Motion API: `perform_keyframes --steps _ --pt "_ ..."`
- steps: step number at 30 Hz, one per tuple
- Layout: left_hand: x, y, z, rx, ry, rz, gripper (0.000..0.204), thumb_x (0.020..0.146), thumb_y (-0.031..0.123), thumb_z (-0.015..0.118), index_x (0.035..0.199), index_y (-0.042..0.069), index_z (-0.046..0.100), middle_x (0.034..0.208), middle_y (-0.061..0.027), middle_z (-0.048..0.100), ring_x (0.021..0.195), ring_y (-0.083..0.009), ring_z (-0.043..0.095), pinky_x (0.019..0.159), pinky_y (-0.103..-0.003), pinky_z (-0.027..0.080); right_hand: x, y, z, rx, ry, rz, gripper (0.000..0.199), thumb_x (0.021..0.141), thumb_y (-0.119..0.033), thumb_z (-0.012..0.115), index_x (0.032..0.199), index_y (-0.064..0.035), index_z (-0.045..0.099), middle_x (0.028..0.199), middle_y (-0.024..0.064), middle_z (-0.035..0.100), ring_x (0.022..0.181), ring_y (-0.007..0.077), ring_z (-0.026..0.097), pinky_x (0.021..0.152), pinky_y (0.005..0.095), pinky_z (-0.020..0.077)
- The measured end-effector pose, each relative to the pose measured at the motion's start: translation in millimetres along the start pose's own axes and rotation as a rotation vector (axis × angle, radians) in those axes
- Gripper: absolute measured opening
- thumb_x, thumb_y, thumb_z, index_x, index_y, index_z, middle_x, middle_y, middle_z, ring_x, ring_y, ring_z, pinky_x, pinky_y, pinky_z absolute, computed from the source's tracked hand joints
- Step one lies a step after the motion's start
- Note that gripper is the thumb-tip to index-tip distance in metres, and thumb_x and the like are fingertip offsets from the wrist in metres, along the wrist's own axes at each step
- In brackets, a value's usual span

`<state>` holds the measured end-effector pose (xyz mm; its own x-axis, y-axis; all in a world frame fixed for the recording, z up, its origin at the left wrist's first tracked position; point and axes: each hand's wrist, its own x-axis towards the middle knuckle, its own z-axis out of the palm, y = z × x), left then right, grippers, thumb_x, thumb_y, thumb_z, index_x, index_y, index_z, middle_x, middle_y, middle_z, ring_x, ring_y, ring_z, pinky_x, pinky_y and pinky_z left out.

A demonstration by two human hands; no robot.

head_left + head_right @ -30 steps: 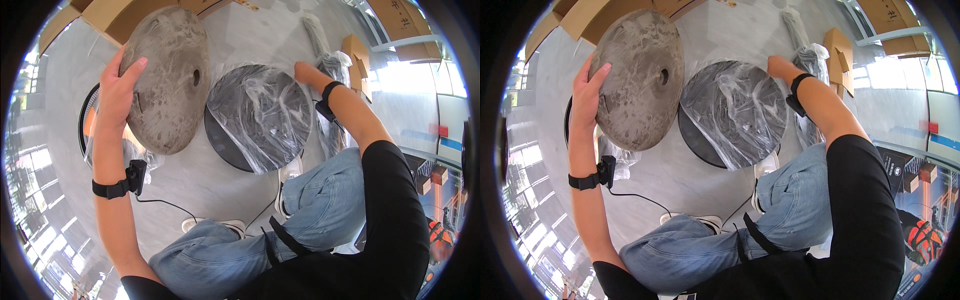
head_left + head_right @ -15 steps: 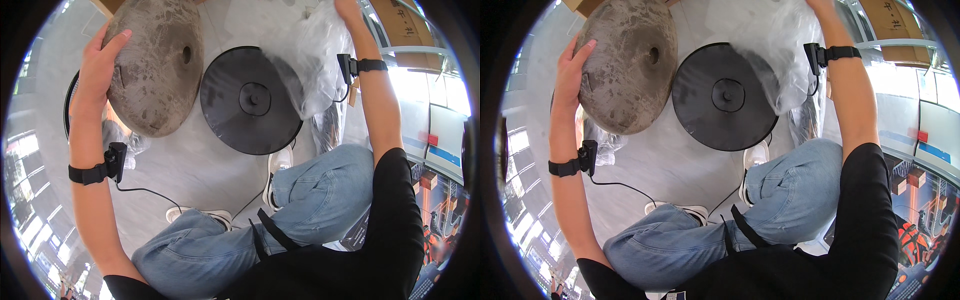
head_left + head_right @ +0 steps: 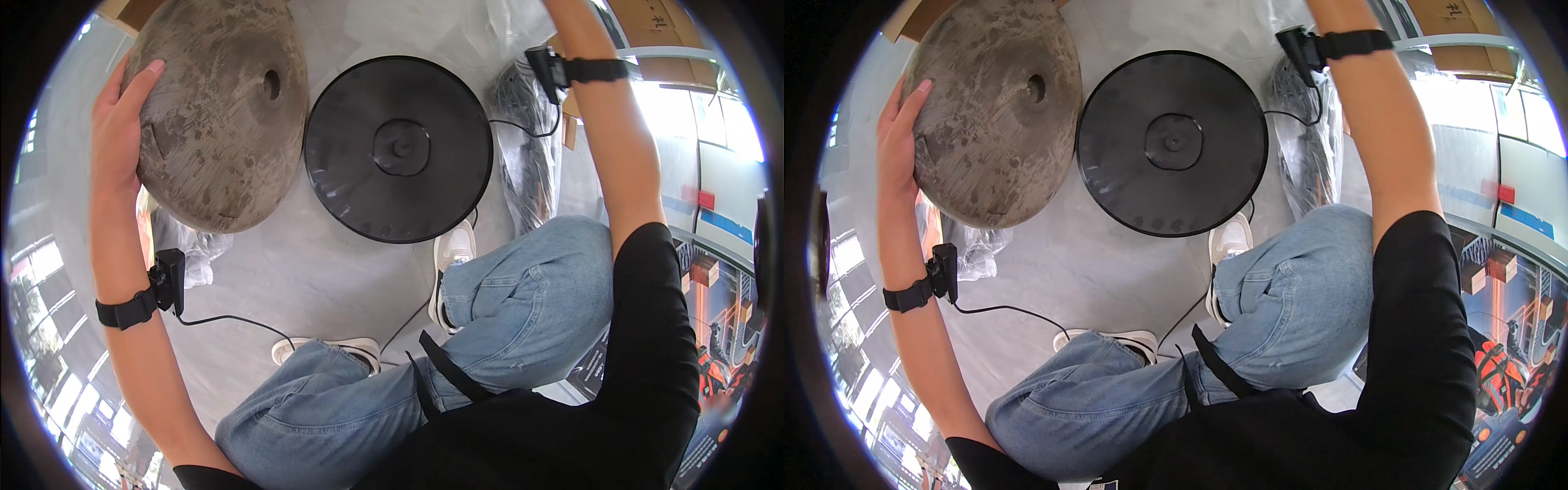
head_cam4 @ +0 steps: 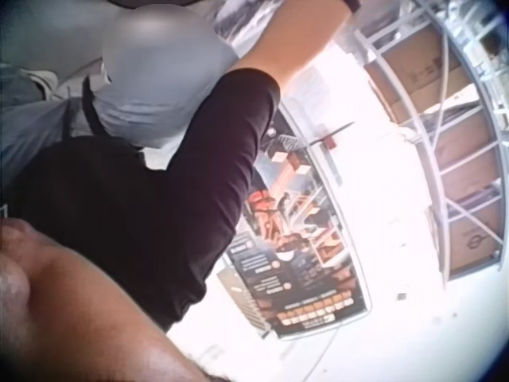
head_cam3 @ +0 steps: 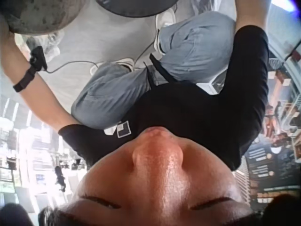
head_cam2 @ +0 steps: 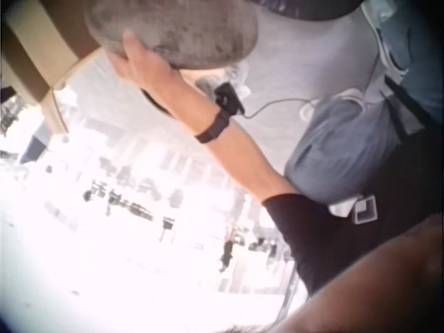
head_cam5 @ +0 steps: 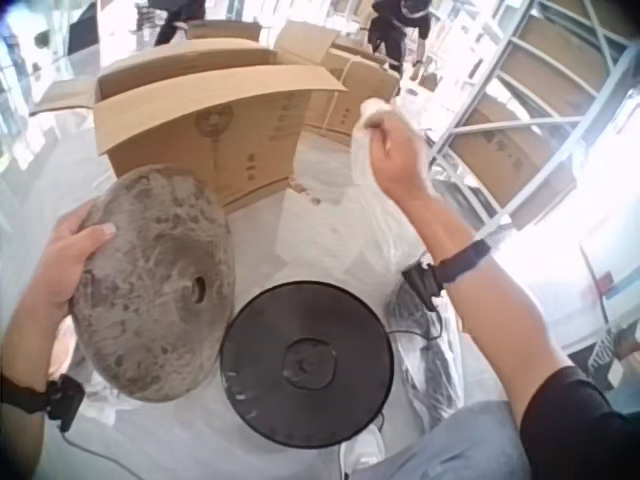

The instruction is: Unboxing and assembling a standing floor fan, specifically attaching the base components and preparing the pole.

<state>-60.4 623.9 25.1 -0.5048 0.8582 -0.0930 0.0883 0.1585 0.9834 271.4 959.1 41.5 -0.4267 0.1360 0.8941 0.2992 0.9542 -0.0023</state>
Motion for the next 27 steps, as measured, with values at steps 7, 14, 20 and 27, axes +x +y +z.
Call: perform_keyframes --steps 7,14,20,27 --pt "-10 11 9 0.008 -0.036 0.046 0.048 0.092 0.019 0.070 0.134 -0.002 0.060 0.117 -0.0089 0.069 0.102 -0.0158 0.066 0.090 -0.029 0.051 -147 -20 24 -0.374 -1.029 0.216 0.030 0.083 -0.013 0.060 0.111 -0.0023 0.065 0.101 0.0196 0.068 0.104 0.0373 0.065 0.090 0.0467 0.0517" --pt "-3 14 14 0.015 -0.082 0.101 0.048 0.092 0.019 0.070 0.134 -0.002 0.060 0.118 -0.0084 0.069 0.106 -0.0153 0.065 0.093 -0.029 0.049 -200 -138 21 0.192 -1.837 0.224 0.041 0.080 -0.026 0.074 0.114 -0.0045 0.065 0.106 0.0177 0.070 0.101 0.0374 0.068 0.084 0.0484 0.0553" --pt "-7 21 24 0.108 -0.071 0.162 0.053 0.091 0.020 0.072 0.136 -0.003 0.059 0.124 -0.0094 0.068 0.110 -0.0165 0.063 0.098 -0.029 0.046 -221 -186 9 0.105 -1.804 0.306 0.056 0.085 -0.025 0.074 0.131 -0.0025 0.051 0.113 0.0225 0.067 0.103 0.0399 0.068 0.085 0.0483 0.0569" --pt "-11 17 32 0.026 -0.100 0.179 0.053 0.088 0.017 0.070 0.136 -0.002 0.059 0.123 -0.0098 0.069 0.111 -0.0182 0.063 0.099 -0.031 0.046 -217 -125 7 0.143 -1.720 0.375 0.042 0.082 -0.011 0.067 0.123 -0.0041 0.060 0.107 0.0231 0.070 0.098 0.0413 0.069 0.084 0.0473 0.0566"
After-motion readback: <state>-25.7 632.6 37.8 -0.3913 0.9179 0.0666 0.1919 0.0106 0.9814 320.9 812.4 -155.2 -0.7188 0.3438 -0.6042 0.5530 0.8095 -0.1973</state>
